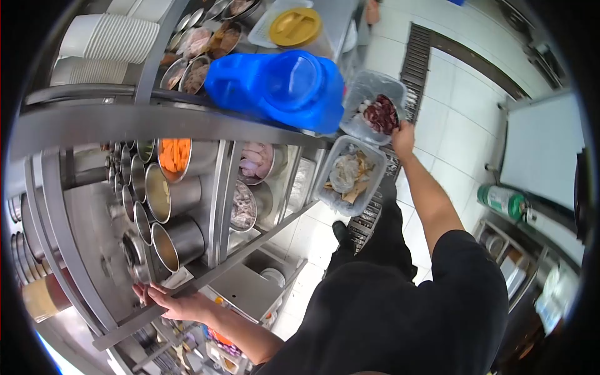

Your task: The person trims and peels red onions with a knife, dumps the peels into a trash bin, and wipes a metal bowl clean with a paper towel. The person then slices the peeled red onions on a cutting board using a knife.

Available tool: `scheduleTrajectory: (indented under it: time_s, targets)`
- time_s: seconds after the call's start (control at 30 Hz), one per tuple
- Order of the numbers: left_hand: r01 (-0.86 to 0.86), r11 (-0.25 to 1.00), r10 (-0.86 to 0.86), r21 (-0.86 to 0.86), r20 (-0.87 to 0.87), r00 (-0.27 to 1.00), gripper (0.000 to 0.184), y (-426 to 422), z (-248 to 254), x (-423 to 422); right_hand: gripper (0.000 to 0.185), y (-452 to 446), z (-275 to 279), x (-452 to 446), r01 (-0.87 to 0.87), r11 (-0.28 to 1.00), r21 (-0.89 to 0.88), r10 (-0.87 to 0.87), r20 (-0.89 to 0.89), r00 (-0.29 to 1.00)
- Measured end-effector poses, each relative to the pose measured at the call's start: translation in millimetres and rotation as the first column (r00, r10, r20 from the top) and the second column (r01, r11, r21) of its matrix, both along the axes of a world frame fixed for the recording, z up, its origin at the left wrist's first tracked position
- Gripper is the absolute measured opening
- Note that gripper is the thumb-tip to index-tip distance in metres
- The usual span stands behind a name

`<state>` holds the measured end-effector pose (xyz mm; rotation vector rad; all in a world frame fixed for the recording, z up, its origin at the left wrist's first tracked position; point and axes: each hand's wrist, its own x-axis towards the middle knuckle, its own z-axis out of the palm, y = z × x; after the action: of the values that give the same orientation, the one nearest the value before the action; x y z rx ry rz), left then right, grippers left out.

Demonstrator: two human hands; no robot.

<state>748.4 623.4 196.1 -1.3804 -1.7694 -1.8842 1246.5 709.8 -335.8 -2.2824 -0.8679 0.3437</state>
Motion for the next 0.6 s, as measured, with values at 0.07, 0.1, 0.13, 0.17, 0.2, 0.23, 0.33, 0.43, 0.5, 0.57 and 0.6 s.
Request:
scheduleTrajectory:
  time_s: [0.07, 0.1, 0.13, 0.17, 0.2, 0.23, 0.33, 0.43, 0.5, 0.57, 0.6]
  targets:
    - [-0.06, 0.998, 0.06, 0.014, 0.021, 0.998, 0.056, 1.4, -1.8, -0.6, 0.022, 32.8, 0.7, 13.9, -0.063, 0.996, -0.066, 0.065, 0.016, 0.998]
    - [-0.083, 0.996, 0.082, 0.02, 0.035, 0.996, 0.056, 3.2, -3.7, -1.8, 0.026, 47.1, -6.4, 27.3, -0.108, 0.988, -0.113, 0.113, 0.032, 0.993]
    - [-0.108, 0.994, 0.107, 0.015, 0.05, 0.993, 0.059, 5.1, -5.1, -2.7, 0.028, 59.9, -6.6, 37.1, -0.135, 0.972, -0.192, 0.144, 0.032, 0.989]
    - [-0.118, 0.993, 0.117, 0.021, 0.032, 0.993, 0.06, 4.3, -6.1, -6.6, 0.029, 71.7, 1.4, 42.7, -0.12, 0.974, -0.19, 0.129, 0.038, 0.991]
    - [-0.121, 0.992, 0.121, 0.023, 0.015, 0.993, 0.06, 1.8, -6.8, -12.2, 0.03, 82.1, -7.1, 51.2, -0.141, 0.973, -0.181, 0.155, 0.067, 0.986]
    - [-0.124, 0.992, 0.124, 0.019, 0.0, 0.992, 0.061, 1.0, -8.0, -16.6, 0.03, 91.5, -11.9, 59.2, -0.16, 0.971, -0.178, 0.179, 0.099, 0.979]
    - [-0.079, 0.996, 0.077, 0.049, 0.037, 0.996, 0.059, 1.1, -7.2, -9.7, 0.031, 109.8, -11.3, 73.1, -0.171, 0.976, -0.131, 0.185, 0.101, 0.978]
    - [-0.042, 0.997, 0.038, 0.071, 0.064, 0.997, 0.052, 2.0, -6.2, -13.9, 0.029, 126.9, -13.2, 84.5, -0.161, 0.986, 0.049, 0.143, 0.264, 0.954]
    - [-0.053, 0.996, 0.05, 0.078, 0.043, 0.998, 0.046, 4.8, -6.8, -11.3, 0.027, 131.6, -12.9, 87.5, -0.093, 0.994, 0.06, 0.076, 0.24, 0.968]
    - [-0.063, 0.997, 0.061, 0.049, 0.051, 0.997, 0.04, 9.1, -6.9, 0.3, 0.026, 134.0, -13.0, 82.9, -0.027, 0.996, 0.081, 0.009, 0.216, 0.976]
    - [-0.056, 0.998, 0.055, 0.033, 0.034, 0.998, 0.04, 8.7, -7.0, 1.6, 0.025, 128.7, -11.6, 73.8, -0.044, 0.995, 0.094, 0.026, 0.184, 0.983]
